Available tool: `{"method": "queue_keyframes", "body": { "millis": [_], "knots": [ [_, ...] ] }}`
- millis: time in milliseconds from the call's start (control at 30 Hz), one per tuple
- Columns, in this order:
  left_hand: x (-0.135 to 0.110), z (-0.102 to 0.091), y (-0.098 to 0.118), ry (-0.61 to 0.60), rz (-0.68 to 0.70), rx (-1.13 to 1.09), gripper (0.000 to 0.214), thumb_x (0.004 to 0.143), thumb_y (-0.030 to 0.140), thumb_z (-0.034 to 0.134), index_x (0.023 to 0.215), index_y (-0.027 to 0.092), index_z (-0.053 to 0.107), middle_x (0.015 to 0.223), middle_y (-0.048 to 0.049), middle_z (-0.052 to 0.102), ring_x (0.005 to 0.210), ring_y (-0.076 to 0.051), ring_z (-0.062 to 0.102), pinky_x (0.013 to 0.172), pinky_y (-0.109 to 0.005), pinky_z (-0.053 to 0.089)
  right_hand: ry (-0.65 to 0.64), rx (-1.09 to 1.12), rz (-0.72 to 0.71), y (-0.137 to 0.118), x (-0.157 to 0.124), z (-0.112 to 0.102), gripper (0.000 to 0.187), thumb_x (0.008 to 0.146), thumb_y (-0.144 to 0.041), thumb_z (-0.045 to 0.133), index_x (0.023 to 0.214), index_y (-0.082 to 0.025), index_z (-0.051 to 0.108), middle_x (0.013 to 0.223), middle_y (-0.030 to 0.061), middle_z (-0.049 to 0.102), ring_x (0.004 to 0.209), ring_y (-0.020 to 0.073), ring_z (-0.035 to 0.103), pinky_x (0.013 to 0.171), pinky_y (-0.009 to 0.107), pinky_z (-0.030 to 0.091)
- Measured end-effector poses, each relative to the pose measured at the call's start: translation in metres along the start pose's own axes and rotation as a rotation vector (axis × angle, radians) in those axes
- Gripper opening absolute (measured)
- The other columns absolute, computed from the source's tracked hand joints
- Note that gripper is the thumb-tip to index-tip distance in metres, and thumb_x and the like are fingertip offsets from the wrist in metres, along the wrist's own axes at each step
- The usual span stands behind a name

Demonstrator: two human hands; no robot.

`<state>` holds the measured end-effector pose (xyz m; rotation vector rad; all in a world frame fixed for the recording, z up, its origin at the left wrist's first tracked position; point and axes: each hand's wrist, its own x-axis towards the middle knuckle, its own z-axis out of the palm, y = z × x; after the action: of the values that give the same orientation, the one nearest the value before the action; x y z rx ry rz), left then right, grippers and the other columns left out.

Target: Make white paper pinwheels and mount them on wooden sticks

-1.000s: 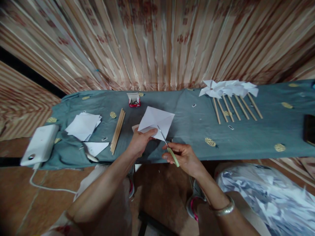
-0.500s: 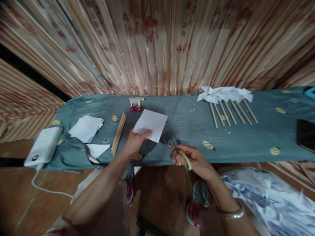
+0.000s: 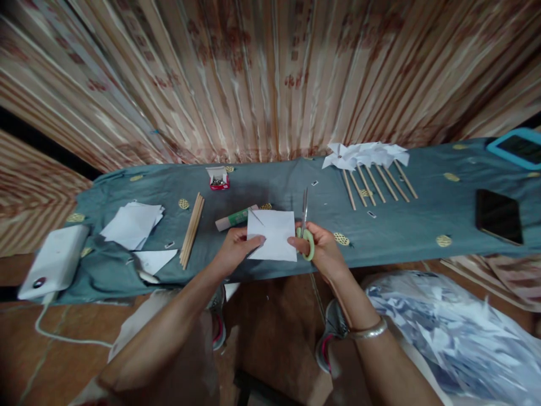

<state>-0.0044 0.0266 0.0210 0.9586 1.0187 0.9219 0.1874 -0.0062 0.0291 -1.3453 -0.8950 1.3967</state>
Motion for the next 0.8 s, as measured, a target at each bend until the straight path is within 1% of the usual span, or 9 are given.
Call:
{"method": "queue_keyframes", "body": {
  "millis": [133,233,367,433,500,567,667,733,800],
  "knots": [
    [-0.003,0.008,0.001,0.0,-0.101,-0.358,0.037,0.059,0.046,0.08,0.072,0.012,0.072,0.069,-0.006,0.07,0.065,-0.017,0.062,0.066,-0.028,0.047,0.144,0.075,-0.02,0.004,0.003,0.008,0.045,0.046,-0.034,0.087,0.082,-0.019,0.065,0.058,-0.0081,0.056,0.049,0.006,0.041,0.045,0.019,0.029],
    [-0.006,0.015,0.0,0.002,-0.154,-0.562,0.032,0.061,0.038,0.082,0.079,0.014,0.071,0.079,-0.005,0.072,0.073,-0.016,0.064,0.072,-0.028,0.049,0.224,0.16,-0.062,0.006,0.006,0.017,0.044,0.046,-0.035,0.087,0.081,-0.019,0.065,0.062,-0.0071,0.059,0.051,0.0068,0.045,0.048,0.02,0.034],
    [-0.009,0.026,-0.001,0.001,-0.2,-0.638,0.023,0.067,0.027,0.08,0.083,0.015,0.07,0.083,-0.0034,0.072,0.076,-0.015,0.065,0.074,-0.027,0.051,0.253,0.194,-0.091,0.006,0.008,0.031,0.043,0.047,-0.036,0.086,0.079,-0.019,0.063,0.062,-0.007,0.061,0.051,0.0077,0.046,0.051,0.022,0.038],
    [-0.009,0.03,0.0,0.026,-0.169,-0.644,0.024,0.072,0.024,0.077,0.093,0.015,0.07,0.092,-0.0047,0.073,0.082,-0.016,0.066,0.079,-0.029,0.051,0.217,0.179,-0.091,0.005,0.008,0.037,0.045,0.046,-0.038,0.086,0.081,-0.02,0.063,0.064,-0.0064,0.062,0.053,0.0092,0.049,0.053,0.023,0.04],
    [-0.007,0.032,0.001,0.087,-0.126,-0.649,0.027,0.075,0.02,0.074,0.101,0.016,0.068,0.1,-0.0055,0.072,0.086,-0.017,0.067,0.083,-0.031,0.051,0.162,0.155,-0.093,0.004,0.006,0.042,0.047,0.047,-0.039,0.086,0.082,-0.021,0.063,0.065,-0.0057,0.063,0.055,0.0103,0.051,0.054,0.024,0.042],
    [-0.004,0.03,0.004,0.148,-0.109,-0.649,0.026,0.078,0.019,0.07,0.104,0.015,0.066,0.101,-0.0063,0.072,0.086,-0.018,0.067,0.081,-0.031,0.052,0.115,0.104,-0.103,0.002,0.002,0.045,0.044,0.051,-0.043,0.085,0.081,-0.02,0.064,0.063,-0.005,0.063,0.055,0.01,0.051,0.054,0.023,0.042],
    [0.002,0.023,0.01,0.213,-0.093,-0.657,0.022,0.082,0.017,0.065,0.105,0.014,0.066,0.098,-0.0064,0.072,0.084,-0.017,0.067,0.076,-0.027,0.053,0.044,-0.014,-0.1,0.0,-0.005,0.043,0.044,0.06,-0.053,0.079,0.081,-0.018,0.065,0.063,-0.002,0.063,0.056,0.0105,0.053,0.054,0.023,0.043],
    [0.006,0.016,0.015,0.258,-0.066,-0.676,0.023,0.082,0.015,0.065,0.105,0.015,0.066,0.099,-0.0056,0.073,0.086,-0.016,0.068,0.077,-0.026,0.053,-0.022,-0.07,-0.073,0.0,-0.011,0.04,0.048,0.062,-0.058,0.075,0.087,-0.018,0.065,0.065,0.0002,0.065,0.058,0.0122,0.055,0.054,0.024,0.044],
    [0.009,0.009,0.019,0.293,-0.041,-0.688,0.026,0.08,0.015,0.067,0.106,0.016,0.066,0.102,-0.0058,0.073,0.092,-0.017,0.068,0.082,-0.027,0.053,-0.121,-0.11,-0.037,0.003,-0.018,0.036,0.051,0.064,-0.059,0.074,0.092,-0.018,0.065,0.067,0.0011,0.066,0.06,0.0131,0.056,0.056,0.025,0.045]
  ]
}}
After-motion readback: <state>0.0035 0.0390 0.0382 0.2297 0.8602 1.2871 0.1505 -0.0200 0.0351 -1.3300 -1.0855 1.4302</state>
